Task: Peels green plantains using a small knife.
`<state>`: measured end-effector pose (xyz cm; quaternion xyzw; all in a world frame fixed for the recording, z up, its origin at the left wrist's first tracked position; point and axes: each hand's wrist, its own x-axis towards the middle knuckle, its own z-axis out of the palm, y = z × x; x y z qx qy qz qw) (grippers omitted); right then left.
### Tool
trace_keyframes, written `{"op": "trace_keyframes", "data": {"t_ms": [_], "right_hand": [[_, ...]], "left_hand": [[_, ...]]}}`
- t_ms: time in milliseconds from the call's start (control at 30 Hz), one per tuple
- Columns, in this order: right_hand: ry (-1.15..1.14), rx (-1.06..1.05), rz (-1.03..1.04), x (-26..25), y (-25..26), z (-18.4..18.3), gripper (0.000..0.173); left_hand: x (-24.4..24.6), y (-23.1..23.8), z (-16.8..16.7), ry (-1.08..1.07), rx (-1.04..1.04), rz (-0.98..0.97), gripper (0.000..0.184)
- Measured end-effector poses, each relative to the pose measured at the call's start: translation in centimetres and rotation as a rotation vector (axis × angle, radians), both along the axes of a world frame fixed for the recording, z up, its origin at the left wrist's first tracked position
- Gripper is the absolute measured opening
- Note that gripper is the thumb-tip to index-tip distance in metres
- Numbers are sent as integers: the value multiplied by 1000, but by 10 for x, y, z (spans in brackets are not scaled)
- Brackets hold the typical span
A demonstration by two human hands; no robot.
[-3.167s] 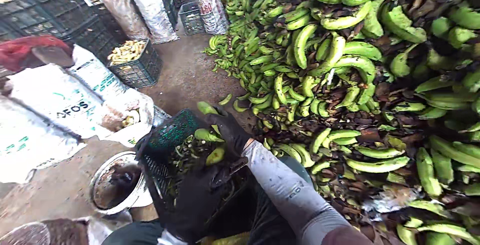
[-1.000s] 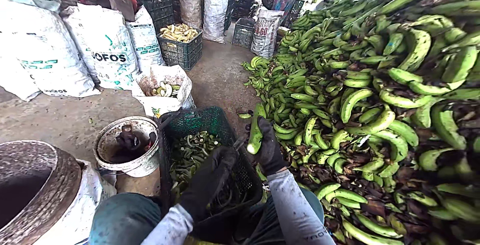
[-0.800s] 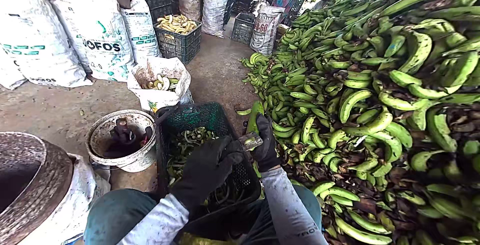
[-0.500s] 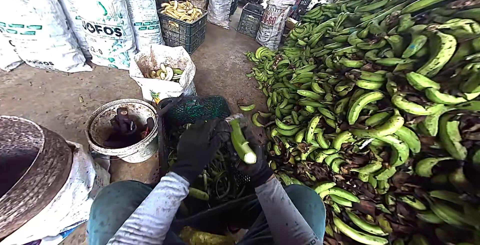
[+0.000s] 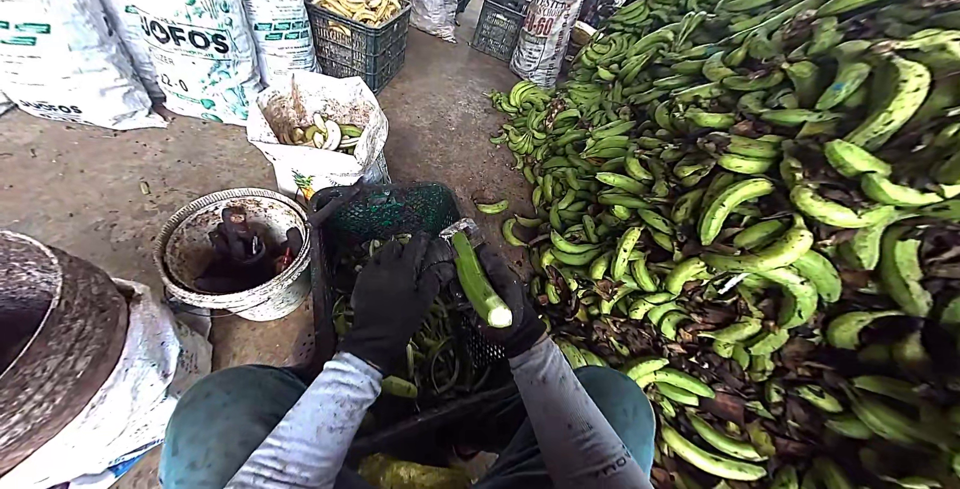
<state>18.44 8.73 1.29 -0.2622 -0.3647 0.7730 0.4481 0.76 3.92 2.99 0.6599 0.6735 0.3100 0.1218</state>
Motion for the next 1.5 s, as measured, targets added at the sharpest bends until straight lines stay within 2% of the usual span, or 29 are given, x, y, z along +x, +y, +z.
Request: {"op": "trace_keyframes", "data": {"t_ms": [133,267,367,500,567,633,700,800,867,967,1100,1200,1333,1433,1500], "right_hand": [[-56,37,52,1,-6,-4,37],[-265,133,35,9,-26,-2,42],[-173,182,-161,22,-9,-10,44],[-405,401,-584,31,12,9,39],[-458,423,-731,30,18,19,38],[-485,450,-777,27,22,25,39],[-491,466,-678,26,21,23,39],[-206,318,-286,22,12,8,30],[-98,224,-82,17,0,-2,32],[-80,201,-21,16,-10,-4,33],[-114,242,-185,11,-5,5,39],[-186,334,-458,4,10,6,41],[-74,255,-739,-6,20,23,29],[-132,141,-870,-10,21,34,35],[-213,147,-877,-7,21,31,42]], "left_hand": [[-5,4,-3,-74,-61,27,48],[-39,27,-8,-314,-109,158,45],[-31,12,8,-405,-140,3,41],[6,-25,13,-487,-234,-332,56],[18,-35,9,-464,-151,-374,65],[21,-36,6,-422,-70,-370,71],[18,-30,3,-378,-42,-373,71],[9,-13,-4,-257,-1,-295,63],[-1,0,-5,-198,-14,-166,52],[-16,11,-1,-236,-36,-7,46],[-12,-1,4,-363,-55,-67,58],[7,-17,-2,-432,-80,-202,64],[31,-33,-10,-298,139,-166,65],[36,-36,-11,-216,201,-113,64],[36,-35,-13,-192,196,-100,60]]}}
